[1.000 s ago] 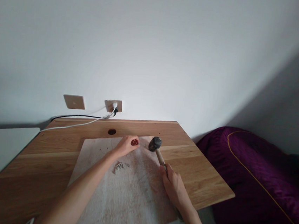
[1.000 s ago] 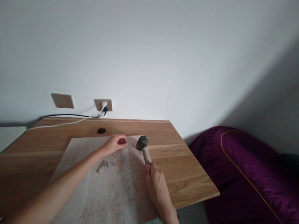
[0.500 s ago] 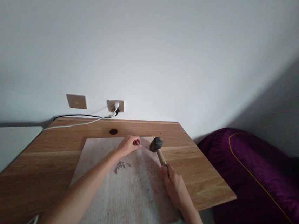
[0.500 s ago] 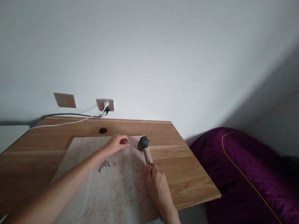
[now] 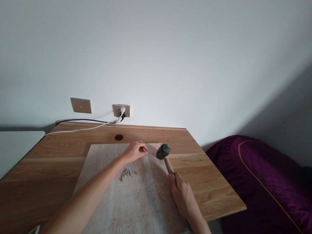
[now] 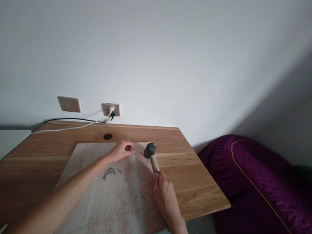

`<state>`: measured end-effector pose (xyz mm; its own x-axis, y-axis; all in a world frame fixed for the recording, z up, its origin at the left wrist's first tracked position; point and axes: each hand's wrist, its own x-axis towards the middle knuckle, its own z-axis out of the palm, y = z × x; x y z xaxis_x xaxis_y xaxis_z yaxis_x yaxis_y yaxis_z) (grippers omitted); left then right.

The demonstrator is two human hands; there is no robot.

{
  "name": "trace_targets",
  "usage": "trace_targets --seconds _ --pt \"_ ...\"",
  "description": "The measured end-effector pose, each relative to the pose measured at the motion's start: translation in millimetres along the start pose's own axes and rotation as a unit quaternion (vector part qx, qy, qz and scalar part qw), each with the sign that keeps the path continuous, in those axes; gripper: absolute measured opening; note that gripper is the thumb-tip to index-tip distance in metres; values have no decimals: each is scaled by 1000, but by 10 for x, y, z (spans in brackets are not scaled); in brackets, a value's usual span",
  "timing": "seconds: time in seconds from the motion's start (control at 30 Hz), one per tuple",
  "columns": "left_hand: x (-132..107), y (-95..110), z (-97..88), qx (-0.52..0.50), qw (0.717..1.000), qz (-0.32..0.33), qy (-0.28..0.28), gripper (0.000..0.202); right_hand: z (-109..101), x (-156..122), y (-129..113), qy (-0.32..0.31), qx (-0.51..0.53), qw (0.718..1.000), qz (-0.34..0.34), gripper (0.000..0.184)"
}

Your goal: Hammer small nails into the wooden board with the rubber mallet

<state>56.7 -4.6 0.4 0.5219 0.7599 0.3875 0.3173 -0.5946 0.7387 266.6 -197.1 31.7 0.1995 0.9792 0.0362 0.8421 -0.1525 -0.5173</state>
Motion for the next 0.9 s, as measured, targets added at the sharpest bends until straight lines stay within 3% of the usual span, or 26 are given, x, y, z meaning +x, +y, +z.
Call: trace_targets --seconds 0.4,0.9 --pt "-12 61 -10 43 999 -15 22 20 5 -6 -14 4 -3 1000 6 49" --pt "-8 26 -21 19 1000 -4 -16 7 -1 25 22 0 11 1000 3 43"
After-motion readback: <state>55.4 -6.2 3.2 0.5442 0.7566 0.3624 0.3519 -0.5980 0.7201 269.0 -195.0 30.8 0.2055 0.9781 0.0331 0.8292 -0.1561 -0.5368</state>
